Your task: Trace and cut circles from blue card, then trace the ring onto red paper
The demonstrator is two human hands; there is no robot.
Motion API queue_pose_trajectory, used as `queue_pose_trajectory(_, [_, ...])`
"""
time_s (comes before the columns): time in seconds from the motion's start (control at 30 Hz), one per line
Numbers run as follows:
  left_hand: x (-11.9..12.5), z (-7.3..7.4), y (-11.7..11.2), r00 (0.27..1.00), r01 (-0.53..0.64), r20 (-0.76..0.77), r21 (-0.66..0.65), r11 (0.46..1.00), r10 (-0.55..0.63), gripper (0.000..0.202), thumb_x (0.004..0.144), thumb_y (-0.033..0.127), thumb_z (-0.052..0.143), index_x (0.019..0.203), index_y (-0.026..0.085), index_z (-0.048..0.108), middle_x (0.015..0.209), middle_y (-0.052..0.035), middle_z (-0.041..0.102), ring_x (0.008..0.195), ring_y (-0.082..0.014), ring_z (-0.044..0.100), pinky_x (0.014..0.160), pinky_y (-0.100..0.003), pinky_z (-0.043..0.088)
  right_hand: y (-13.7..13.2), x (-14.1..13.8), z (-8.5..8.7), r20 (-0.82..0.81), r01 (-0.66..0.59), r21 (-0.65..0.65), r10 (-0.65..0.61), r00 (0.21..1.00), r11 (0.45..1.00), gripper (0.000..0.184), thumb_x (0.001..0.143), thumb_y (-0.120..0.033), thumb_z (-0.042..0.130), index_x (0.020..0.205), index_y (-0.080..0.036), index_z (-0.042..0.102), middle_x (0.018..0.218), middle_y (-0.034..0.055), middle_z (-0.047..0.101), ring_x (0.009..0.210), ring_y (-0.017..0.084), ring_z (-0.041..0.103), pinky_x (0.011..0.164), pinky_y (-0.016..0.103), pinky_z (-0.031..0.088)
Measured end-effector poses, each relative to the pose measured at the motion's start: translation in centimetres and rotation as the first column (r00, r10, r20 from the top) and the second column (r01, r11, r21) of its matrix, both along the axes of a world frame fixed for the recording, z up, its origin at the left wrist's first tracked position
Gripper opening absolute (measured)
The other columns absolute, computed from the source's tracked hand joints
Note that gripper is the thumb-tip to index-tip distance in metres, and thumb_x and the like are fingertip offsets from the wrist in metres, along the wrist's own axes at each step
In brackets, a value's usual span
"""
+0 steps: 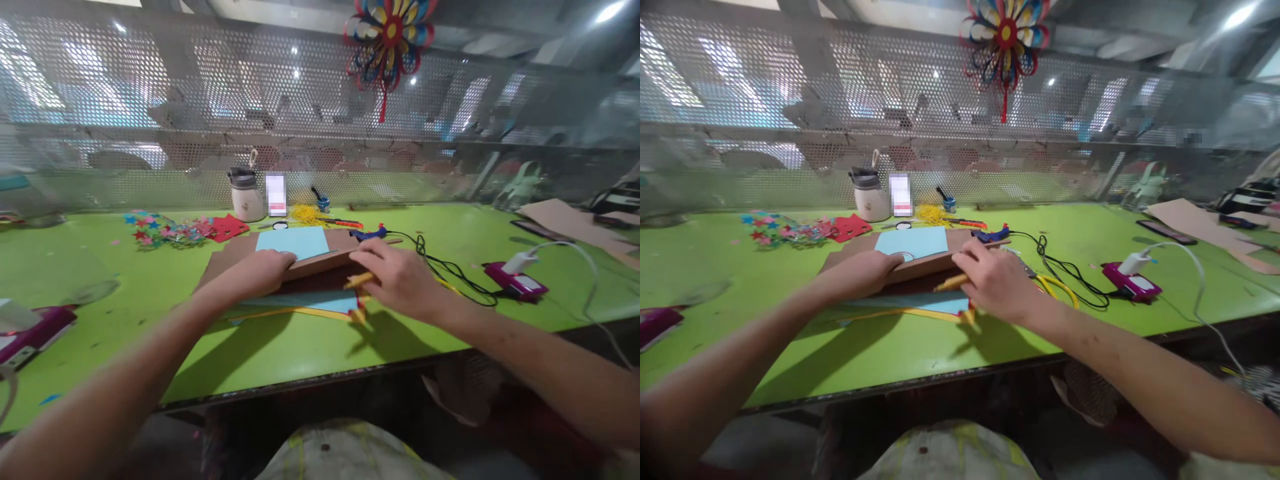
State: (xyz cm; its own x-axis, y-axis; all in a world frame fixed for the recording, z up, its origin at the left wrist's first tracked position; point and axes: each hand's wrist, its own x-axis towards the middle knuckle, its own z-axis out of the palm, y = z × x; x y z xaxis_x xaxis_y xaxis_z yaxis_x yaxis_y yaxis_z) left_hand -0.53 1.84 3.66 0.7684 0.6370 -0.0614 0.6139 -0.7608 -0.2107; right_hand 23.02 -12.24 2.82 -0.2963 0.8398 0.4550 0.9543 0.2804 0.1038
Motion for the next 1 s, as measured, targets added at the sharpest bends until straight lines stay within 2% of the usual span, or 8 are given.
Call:
queue_pose_trajectory(0.13, [0.0, 0.4, 0.4, 1.0, -0.019, 0.006, -0.013, 1.0, 0.019, 0.031, 0.093, 0.021, 0.038, 0.109, 0.019, 0.065, 0.095, -0.0128, 0.073, 0.082, -0.0267, 0.068, 0.07, -0.033, 0.047, -2.2, -3.0, -2.5, 0.149, -0.058, -0.199, 0.088, 0.985, 0.978, 0.015, 0.091, -0.025, 0.057, 0.099, -0.015, 0.066, 0.099, 0.0101, 0.065, 0.073, 0.019, 0.063, 0.064, 0.031, 0.042])
queue_pose_trajectory(0.23, [0.2, 0.4, 0.3, 1.0, -0.009, -0.001, -0.028, 1.0, 0.009, 0.031, 0.093, 0.02, 0.039, 0.109, 0.019, 0.065, 0.094, -0.0123, 0.073, 0.081, -0.0261, 0.068, 0.07, -0.032, 0.047, -1.3, -4.7, -4.1, 0.25, 0.022, -0.331, 0.066, 0.966, 0.944, 0.017, 0.091, -0.026, 0.055, 0.099, -0.014, 0.064, 0.096, 0.0116, 0.065, 0.066, 0.021, 0.064, 0.056, 0.031, 0.041])
queue_pose_trajectory(0.33, [0.2, 0.3, 0.2, 1.0, -0.001, -0.007, -0.039, 0.999, 0.0, 0.032, 0.092, 0.019, 0.038, 0.109, 0.019, 0.065, 0.094, -0.0122, 0.073, 0.08, -0.0264, 0.068, 0.069, -0.033, 0.047, 0.7, -5.6, -4.5, 0.275, 0.034, -0.37, 0.075, 0.958, 0.928, 0.017, 0.089, -0.015, 0.052, 0.101, -0.011, 0.064, 0.092, 0.0135, 0.067, 0.069, 0.023, 0.067, 0.055, 0.03, 0.043])
queue_pose_trajectory(0.43, [0.2, 0.3, 0.1, 1.0, 0.005, -0.007, -0.047, 0.999, -0.005, 0.032, 0.092, 0.019, 0.038, 0.109, 0.02, 0.065, 0.094, -0.0117, 0.073, 0.079, -0.0263, 0.068, 0.069, -0.033, 0.047, 2.3, -6.0, -4.4, 0.266, 0.03, -0.373, 0.076, 0.961, 0.927, 0.019, 0.087, -0.007, 0.05, 0.096, -0.009, 0.067, 0.088, 0.0151, 0.07, 0.074, 0.024, 0.069, 0.057, 0.03, 0.046])
queue_pose_trajectory(0.6, [-0.1, 0.2, 0.2, 1.0, 0.007, -0.003, -0.072, 0.997, -0.007, 0.031, 0.092, 0.02, 0.037, 0.106, 0.02, 0.065, 0.092, -0.011, 0.073, 0.078, -0.0251, 0.068, 0.067, -0.032, 0.046, 3.8, -5.8, -4.1, 0.25, 0.064, -0.352, 0.028, 0.968, 0.934, 0.023, 0.089, -0.006, 0.049, 0.095, -0.009, 0.071, 0.091, 0.0175, 0.074, 0.077, 0.027, 0.072, 0.06, 0.032, 0.049])
queue_pose_trajectory(0.77, [-0.6, -0.2, 0.6, 1.0, 0.014, -0.001, -0.136, 0.991, -0.015, 0.027, 0.087, 0.027, 0.046, 0.104, 0.021, 0.066, 0.091, -0.0099, 0.073, 0.078, -0.0262, 0.067, 0.064, -0.031, 0.045, 4.9, -4.8, -2.4, 0.243, 0.117, -0.319, -0.038, 0.969, 0.941, 0.024, 0.087, -0.005, 0.051, 0.094, -0.01, 0.074, 0.09, 0.0185, 0.076, 0.084, 0.029, 0.073, 0.066, 0.032, 0.051])
queue_pose_trajectory(0.9, [-1.3, -0.2, 0.2, 0.999, 0.046, 0.025, -0.199, 0.979, -0.042, 0.038, 0.083, 0.033, 0.052, 0.118, 0.023, 0.062, 0.102, -0.0069, 0.073, 0.087, -0.025, 0.068, 0.069, -0.03, 0.048, 5.4, -4.0, -1.2, 0.239, 0.152, -0.281, -0.084, 0.967, 0.948, 0.024, 0.088, -0.007, 0.05, 0.091, -0.01, 0.074, 0.088, 0.02, 0.076, 0.085, 0.03, 0.073, 0.068, 0.033, 0.051])
queue_pose_trajectory(1.0, [-1.5, -0.6, -0.4, 0.998, 0.057, 0.037, -0.213, 0.975, -0.05, 0.047, 0.082, 0.034, 0.056, 0.128, 0.026, 0.058, 0.11, -0.0045, 0.072, 0.092, -0.0229, 0.068, 0.074, -0.027, 0.049, 5.5, -3.5, -1.3, 0.231, 0.162, -0.27, -0.099, 0.968, 0.949, 0.024, 0.088, -0.006, 0.049, 0.091, -0.01, 0.073, 0.088, 0.0188, 0.076, 0.084, 0.031, 0.073, 0.066, 0.033, 0.05])
